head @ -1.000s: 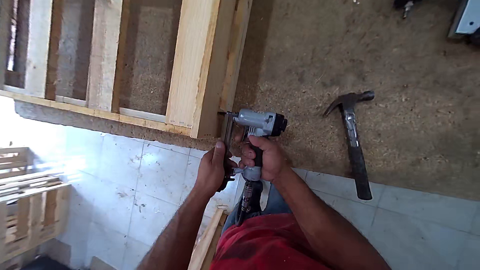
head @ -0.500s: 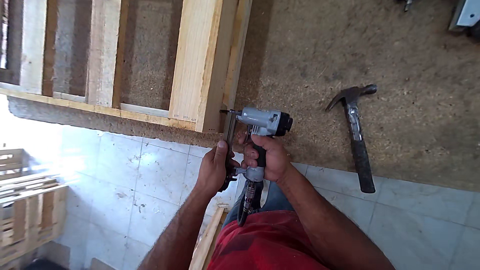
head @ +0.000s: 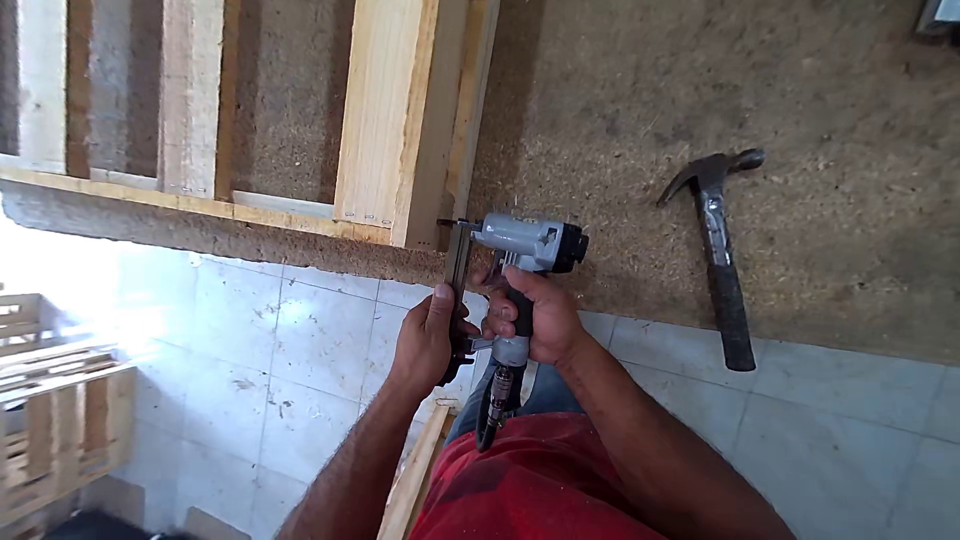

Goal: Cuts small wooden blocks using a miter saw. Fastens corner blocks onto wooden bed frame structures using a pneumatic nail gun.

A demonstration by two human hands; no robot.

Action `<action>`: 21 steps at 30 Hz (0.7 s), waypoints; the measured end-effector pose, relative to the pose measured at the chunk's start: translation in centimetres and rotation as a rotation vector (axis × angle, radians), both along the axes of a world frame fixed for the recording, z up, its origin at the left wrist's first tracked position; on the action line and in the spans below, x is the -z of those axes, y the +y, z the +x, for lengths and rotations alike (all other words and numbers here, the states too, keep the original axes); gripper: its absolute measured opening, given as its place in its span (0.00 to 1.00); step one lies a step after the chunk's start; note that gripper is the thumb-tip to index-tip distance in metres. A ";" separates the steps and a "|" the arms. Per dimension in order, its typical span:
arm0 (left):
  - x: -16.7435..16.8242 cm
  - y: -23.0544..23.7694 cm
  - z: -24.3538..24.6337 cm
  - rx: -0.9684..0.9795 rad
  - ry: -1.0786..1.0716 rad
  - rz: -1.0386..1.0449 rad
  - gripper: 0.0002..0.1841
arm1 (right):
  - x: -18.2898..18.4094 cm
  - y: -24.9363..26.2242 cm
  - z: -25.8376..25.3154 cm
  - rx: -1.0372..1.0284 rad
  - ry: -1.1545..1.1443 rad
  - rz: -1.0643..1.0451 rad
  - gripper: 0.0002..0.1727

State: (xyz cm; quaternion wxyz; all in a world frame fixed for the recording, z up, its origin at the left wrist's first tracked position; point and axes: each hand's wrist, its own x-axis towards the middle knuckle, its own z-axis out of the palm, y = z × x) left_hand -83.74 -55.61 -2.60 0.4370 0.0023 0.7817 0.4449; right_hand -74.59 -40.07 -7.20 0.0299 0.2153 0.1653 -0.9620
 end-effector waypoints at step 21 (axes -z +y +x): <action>0.2 -2.0 1.4 -0.019 -0.008 -0.003 0.35 | 0.0 -2.1 1.5 0.021 -0.024 -0.024 0.18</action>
